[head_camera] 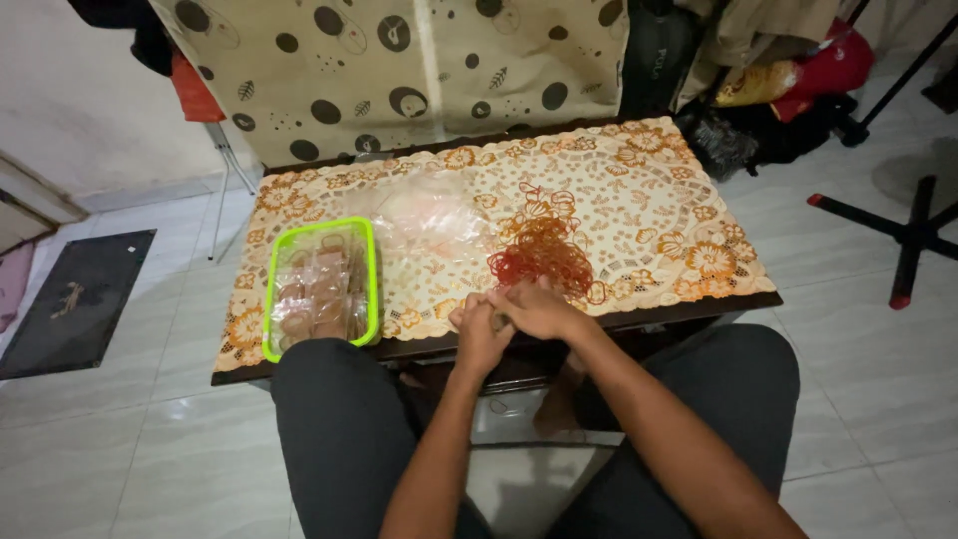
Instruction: Packaging small items into plastic bags and sealing them with rubber bands
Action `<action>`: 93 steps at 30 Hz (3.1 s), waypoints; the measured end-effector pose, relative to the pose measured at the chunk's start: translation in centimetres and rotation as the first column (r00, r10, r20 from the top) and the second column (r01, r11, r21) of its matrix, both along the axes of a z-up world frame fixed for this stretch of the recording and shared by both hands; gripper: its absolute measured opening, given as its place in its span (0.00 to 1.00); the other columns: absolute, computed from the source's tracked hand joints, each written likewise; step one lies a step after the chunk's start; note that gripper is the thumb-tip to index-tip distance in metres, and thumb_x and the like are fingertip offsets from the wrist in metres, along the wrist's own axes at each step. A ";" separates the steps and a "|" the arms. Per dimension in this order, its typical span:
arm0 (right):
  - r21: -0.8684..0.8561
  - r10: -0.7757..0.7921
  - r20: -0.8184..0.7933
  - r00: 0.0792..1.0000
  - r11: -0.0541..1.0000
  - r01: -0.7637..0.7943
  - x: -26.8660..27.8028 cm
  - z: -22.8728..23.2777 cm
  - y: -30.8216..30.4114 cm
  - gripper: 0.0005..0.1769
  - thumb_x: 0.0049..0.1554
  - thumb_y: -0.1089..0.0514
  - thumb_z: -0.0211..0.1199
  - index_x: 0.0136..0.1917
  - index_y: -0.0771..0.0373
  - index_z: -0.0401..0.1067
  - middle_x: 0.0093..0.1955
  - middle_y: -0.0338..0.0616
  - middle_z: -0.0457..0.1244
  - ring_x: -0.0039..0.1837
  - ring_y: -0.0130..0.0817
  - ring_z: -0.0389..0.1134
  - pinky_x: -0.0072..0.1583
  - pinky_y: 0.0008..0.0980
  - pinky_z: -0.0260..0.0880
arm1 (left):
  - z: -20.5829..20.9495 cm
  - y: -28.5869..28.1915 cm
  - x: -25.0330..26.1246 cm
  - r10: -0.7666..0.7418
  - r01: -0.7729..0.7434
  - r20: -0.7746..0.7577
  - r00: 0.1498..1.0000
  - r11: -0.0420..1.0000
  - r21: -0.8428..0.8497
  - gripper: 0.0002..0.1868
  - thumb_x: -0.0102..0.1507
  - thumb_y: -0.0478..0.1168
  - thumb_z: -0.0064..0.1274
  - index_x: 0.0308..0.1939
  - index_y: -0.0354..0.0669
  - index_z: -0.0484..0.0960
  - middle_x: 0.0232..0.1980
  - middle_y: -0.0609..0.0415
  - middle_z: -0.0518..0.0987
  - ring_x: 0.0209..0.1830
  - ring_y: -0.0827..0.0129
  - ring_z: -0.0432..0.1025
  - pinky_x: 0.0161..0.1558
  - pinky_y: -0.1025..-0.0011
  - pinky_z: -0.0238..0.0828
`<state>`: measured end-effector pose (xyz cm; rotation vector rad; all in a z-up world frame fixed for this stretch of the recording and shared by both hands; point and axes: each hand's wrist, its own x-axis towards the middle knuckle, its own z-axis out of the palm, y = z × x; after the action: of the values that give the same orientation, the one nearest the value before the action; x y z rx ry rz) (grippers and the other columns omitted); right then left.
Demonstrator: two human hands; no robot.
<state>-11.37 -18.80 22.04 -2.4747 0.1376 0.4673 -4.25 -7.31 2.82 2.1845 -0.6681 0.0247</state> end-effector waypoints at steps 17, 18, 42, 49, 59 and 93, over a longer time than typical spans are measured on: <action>-0.027 -0.313 0.292 0.904 0.942 0.335 5.4 -20.5 -16.5 0.15 0.56 0.45 0.56 0.51 0.42 0.81 0.57 0.40 0.71 0.62 0.56 0.69 0.68 0.53 0.61 | -4.8 0.6 2.5 0.143 -0.148 -0.052 0.988 0.982 -0.116 0.35 0.55 0.56 0.70 0.63 0.54 0.77 0.52 0.58 0.83 0.57 0.64 0.67 0.58 0.55 0.49; 0.017 -0.355 0.249 0.901 0.932 0.363 4.8 -19.2 -15.5 0.17 0.54 0.46 0.57 0.54 0.40 0.81 0.60 0.38 0.71 0.63 0.57 0.68 0.68 0.52 0.61 | -5.6 0.6 2.9 0.151 -0.156 -0.054 0.987 0.981 -0.114 0.35 0.55 0.57 0.69 0.63 0.54 0.77 0.52 0.60 0.84 0.57 0.65 0.67 0.58 0.56 0.49; 0.044 -0.399 0.185 0.898 0.916 0.398 7.3 -26.3 -17.0 0.22 0.57 0.42 0.59 0.65 0.38 0.74 0.71 0.34 0.55 0.71 0.55 0.55 0.69 0.54 0.59 | -1.6 6.5 1.0 0.235 -0.239 -0.058 0.970 0.968 -0.080 0.32 0.56 0.53 0.69 0.63 0.57 0.76 0.55 0.67 0.84 0.58 0.67 0.68 0.59 0.56 0.49; 0.038 -0.373 0.240 0.897 0.926 0.375 6.8 -24.7 -16.8 0.23 0.57 0.44 0.60 0.65 0.42 0.74 0.70 0.38 0.57 0.72 0.54 0.58 0.71 0.53 0.58 | -6.2 7.9 3.4 0.259 -0.264 -0.074 0.963 0.962 -0.071 0.34 0.55 0.55 0.70 0.64 0.60 0.76 0.55 0.70 0.83 0.59 0.71 0.67 0.60 0.59 0.47; -0.013 -0.342 0.339 0.877 0.930 0.367 5.6 -23.8 -17.4 0.22 0.54 0.43 0.62 0.62 0.44 0.77 0.68 0.37 0.60 0.70 0.46 0.63 0.73 0.42 0.53 | -5.6 9.5 2.8 0.282 -0.287 -0.065 0.957 0.954 -0.088 0.34 0.54 0.55 0.71 0.63 0.61 0.78 0.51 0.60 0.83 0.59 0.67 0.70 0.62 0.60 0.49; 0.144 -0.365 0.320 0.875 0.931 0.335 8.0 -24.5 -17.5 0.21 0.51 0.47 0.63 0.59 0.45 0.80 0.66 0.43 0.65 0.68 0.50 0.66 0.69 0.49 0.61 | -1.6 6.6 1.3 0.198 -0.202 -0.037 0.979 0.955 -0.217 0.34 0.53 0.51 0.72 0.61 0.54 0.79 0.53 0.63 0.84 0.57 0.65 0.70 0.62 0.59 0.57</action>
<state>-3.42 -36.29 -2.48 -2.3349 0.4074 -0.1131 -2.96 -0.75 1.23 2.0266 -0.4120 0.1807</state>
